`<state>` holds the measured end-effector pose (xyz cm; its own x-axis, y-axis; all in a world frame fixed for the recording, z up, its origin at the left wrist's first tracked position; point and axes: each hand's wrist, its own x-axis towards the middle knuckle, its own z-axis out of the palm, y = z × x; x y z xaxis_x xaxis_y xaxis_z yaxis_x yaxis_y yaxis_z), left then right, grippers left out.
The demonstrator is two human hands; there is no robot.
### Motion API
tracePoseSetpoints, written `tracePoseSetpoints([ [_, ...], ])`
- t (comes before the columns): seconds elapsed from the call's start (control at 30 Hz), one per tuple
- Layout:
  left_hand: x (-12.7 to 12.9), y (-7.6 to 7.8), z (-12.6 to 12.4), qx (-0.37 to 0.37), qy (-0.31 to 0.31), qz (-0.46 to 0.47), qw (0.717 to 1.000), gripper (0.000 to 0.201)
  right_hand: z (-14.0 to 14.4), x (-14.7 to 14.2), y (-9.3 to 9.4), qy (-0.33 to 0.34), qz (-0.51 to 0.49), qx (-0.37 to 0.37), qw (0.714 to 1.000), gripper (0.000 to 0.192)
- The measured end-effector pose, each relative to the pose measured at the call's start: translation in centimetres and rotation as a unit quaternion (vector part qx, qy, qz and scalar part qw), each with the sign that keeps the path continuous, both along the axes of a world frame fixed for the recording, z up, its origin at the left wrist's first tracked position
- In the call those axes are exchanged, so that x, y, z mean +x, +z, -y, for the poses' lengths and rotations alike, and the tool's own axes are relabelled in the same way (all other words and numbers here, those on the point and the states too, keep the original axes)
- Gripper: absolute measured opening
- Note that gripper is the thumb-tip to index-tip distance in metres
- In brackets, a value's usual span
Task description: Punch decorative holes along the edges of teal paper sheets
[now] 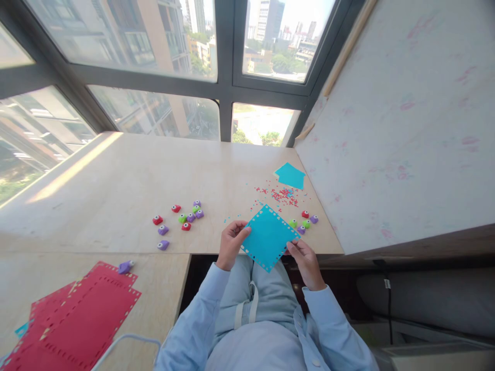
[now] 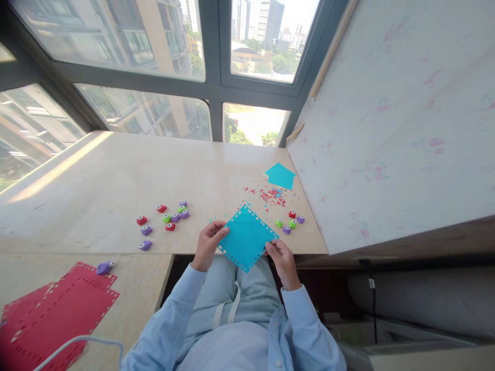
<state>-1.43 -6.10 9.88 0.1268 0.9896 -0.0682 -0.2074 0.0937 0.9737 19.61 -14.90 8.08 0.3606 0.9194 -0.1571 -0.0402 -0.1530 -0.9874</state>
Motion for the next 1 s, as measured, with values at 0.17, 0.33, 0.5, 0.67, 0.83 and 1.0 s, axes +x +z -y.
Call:
tracePoseSetpoints([
  [0.17, -0.2, 0.5, -0.4, -0.072, -0.069, 0.059, 0.993, 0.030, -0.3, -0.1, 0.3, -0.005, 0.009, 0.004, 1.000, 0.039],
  [0.33, -0.3, 0.2, -0.9, -0.115, -0.076, 0.061, 0.989, 0.016, -0.9, -0.2, -0.1, -0.019, -0.003, 0.001, 1.000, 0.037],
  [0.5, -0.4, -0.3, -1.5, -0.103, -0.062, 0.056, 0.991, 0.018, -1.5, 0.1, -0.7, -0.013, 0.002, 0.005, 1.000, 0.033],
  [0.67, -0.7, -0.8, -2.1, -0.095, -0.053, 0.034, 0.993, 0.025, -2.3, 0.1, -0.4, -0.001, 0.032, 0.009, 0.999, 0.032],
  [0.83, -1.2, -1.8, -2.6, -0.104, -0.053, 0.039, 0.992, 0.026, -3.2, 0.0, 0.2, -0.015, 0.029, 0.008, 0.999, 0.035],
  [1.0, -1.2, -2.3, -2.7, -0.108, -0.065, 0.049, 0.991, 0.026, -3.8, -0.2, -0.5, -0.028, 0.023, -0.010, 0.999, 0.041],
])
